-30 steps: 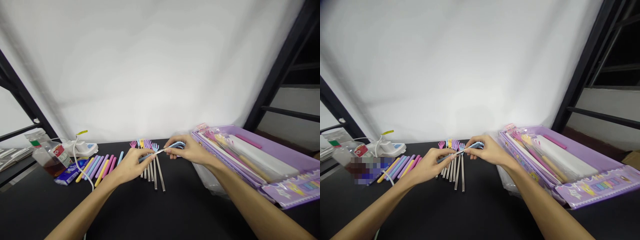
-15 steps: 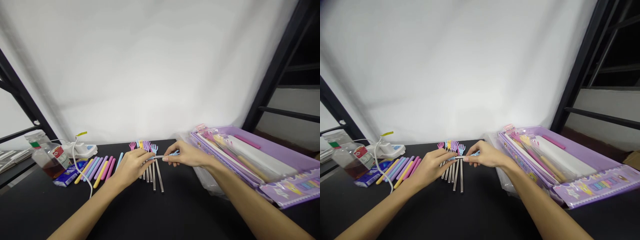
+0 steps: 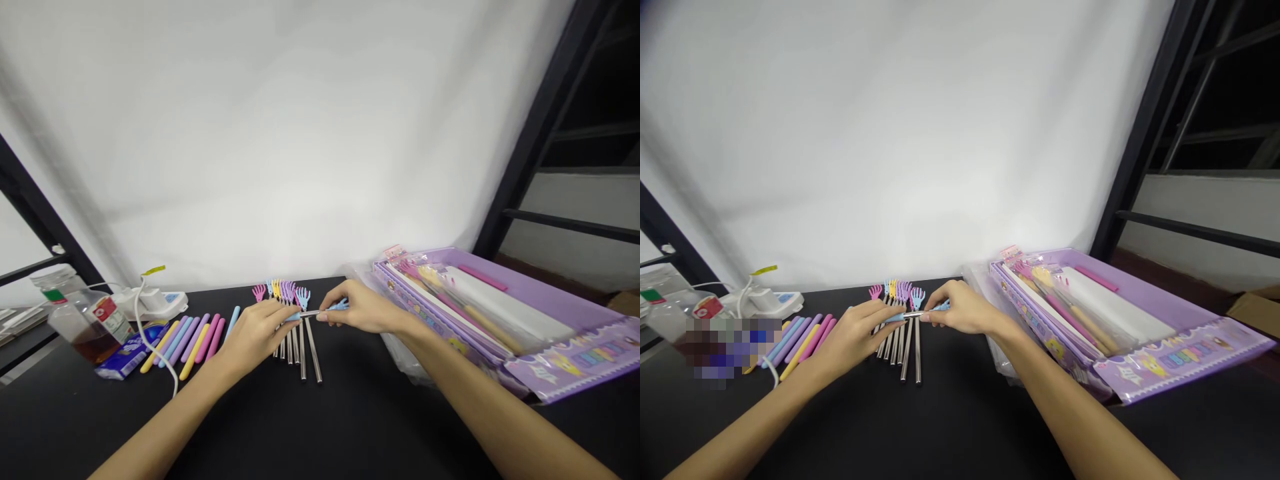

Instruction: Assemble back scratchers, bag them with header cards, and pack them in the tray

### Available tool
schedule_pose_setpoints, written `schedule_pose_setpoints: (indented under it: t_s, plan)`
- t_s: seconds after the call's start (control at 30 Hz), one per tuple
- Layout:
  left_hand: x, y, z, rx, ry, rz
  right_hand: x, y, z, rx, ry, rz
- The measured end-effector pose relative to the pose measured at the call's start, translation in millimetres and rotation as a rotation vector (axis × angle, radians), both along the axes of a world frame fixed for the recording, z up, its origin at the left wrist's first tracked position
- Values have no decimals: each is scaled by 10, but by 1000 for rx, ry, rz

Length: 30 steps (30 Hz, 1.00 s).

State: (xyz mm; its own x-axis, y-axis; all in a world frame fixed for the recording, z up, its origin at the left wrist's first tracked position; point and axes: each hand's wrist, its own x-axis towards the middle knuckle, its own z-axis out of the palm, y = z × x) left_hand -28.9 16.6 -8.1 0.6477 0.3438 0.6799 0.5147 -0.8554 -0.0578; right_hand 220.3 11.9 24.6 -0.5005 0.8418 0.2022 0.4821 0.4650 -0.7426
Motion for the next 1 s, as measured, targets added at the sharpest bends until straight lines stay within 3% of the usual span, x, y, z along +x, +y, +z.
schedule_pose_setpoints:
  t_s: [0.1, 0.33, 0.5, 0.57, 0.7, 0.83, 1.0]
  plan:
    - [18, 1, 17, -47, -18, -25, 3, -18, 27, 98, -39, -37]
    - [86, -60, 114, -399, -6, 20, -44, -27, -14, 335, -102, -10]
    - [47, -40, 132, -296, 32, 107, -21, -19, 22, 379, -117, -23]
    - [31, -16, 106, -200, 81, 157, 50, -5, 60, 287, -74, -72]
    - [46, 13, 45, -90, 43, 174, 122, 19, 61, -132, 239, -133]
    - [118, -5, 13, 12, -44, 200, -95, -10, -61, -467, 565, -129]
    - [187, -35, 38, 113, -41, 269, -431, -82, -144, -454, 995, -190]
